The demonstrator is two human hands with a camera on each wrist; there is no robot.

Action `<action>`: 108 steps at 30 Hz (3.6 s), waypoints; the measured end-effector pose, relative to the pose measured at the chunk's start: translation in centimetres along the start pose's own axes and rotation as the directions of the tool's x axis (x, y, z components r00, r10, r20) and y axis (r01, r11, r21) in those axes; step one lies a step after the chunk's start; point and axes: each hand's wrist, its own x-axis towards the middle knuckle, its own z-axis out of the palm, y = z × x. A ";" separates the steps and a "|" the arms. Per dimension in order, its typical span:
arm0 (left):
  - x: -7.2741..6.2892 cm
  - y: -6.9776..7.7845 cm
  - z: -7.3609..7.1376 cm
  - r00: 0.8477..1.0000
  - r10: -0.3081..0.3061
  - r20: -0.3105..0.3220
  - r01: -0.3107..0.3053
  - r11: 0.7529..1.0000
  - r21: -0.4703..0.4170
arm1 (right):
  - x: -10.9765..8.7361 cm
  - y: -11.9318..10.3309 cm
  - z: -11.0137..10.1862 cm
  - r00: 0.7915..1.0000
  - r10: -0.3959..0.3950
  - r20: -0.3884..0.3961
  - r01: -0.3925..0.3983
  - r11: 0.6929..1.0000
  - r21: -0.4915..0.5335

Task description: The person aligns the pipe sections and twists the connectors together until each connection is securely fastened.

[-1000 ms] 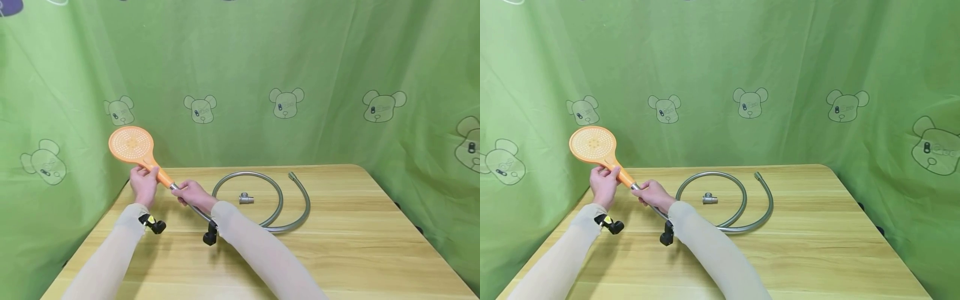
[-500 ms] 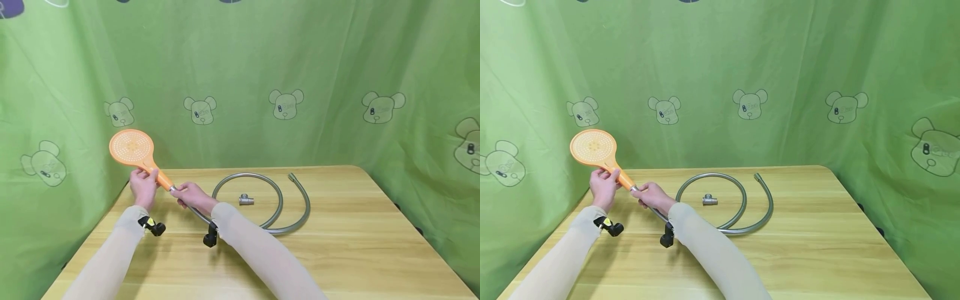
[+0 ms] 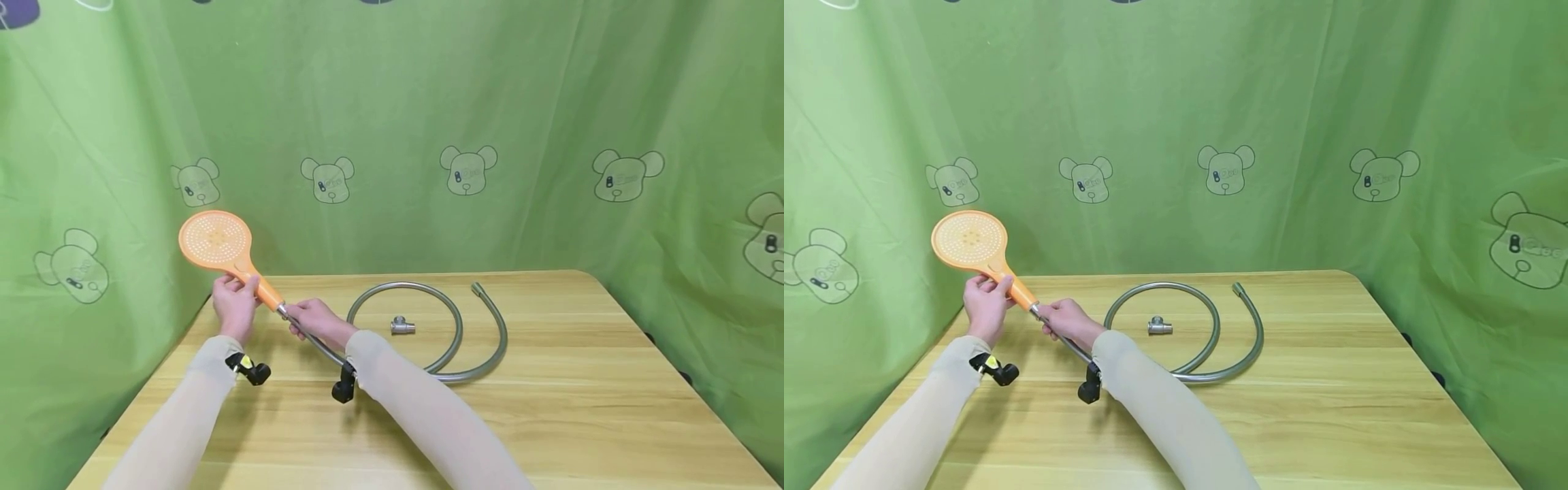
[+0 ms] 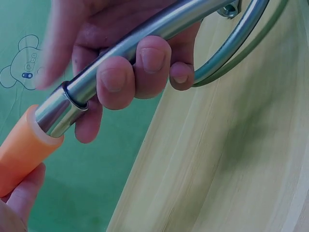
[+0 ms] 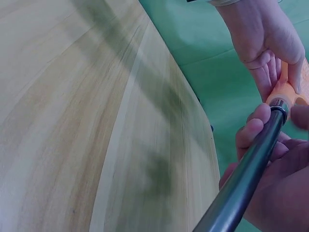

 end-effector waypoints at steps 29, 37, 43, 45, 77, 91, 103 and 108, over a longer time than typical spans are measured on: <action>0.3 -0.2 0.1 0.999 0.041 -0.012 -0.041 0.999 -0.036 | 0.2 0.1 -0.4 0.999 -0.036 0.008 0.036 0.999 0.025; 0.3 -0.2 -0.1 1.000 0.022 -0.008 -0.023 0.998 -0.057 | 0.3 0.2 -0.6 0.998 -0.047 0.045 0.046 0.998 0.038; 0.1 -0.4 0.0 0.997 0.073 -0.028 -0.073 0.997 -0.028 | 0.1 0.1 -0.6 0.998 -0.046 0.037 0.045 0.999 0.030; 0.0 -0.5 -0.1 0.995 0.091 -0.026 -0.092 0.996 -0.002 | 0.1 0.1 -0.6 0.998 -0.045 0.035 0.044 0.999 0.032; -0.3 0.0 -0.1 0.992 0.122 0.022 -0.123 0.990 0.068 | 0.0 -0.4 0.0 0.998 -0.055 -0.034 0.054 0.998 -0.045; -0.2 -0.1 0.1 0.988 0.154 0.027 -0.155 0.986 0.062 | 0.5 -0.1 -0.2 1.000 0.000 -0.009 0.000 0.996 0.092; 0.0 -0.1 0.1 0.988 0.150 0.028 -0.152 0.985 0.086 | 0.3 -0.4 -0.5 1.000 0.026 -0.016 -0.026 1.000 -0.005; 0.0 -0.3 0.1 0.989 0.146 0.028 -0.148 0.985 0.089 | -0.2 -0.5 -1.0 0.999 0.024 0.022 -0.024 1.000 0.003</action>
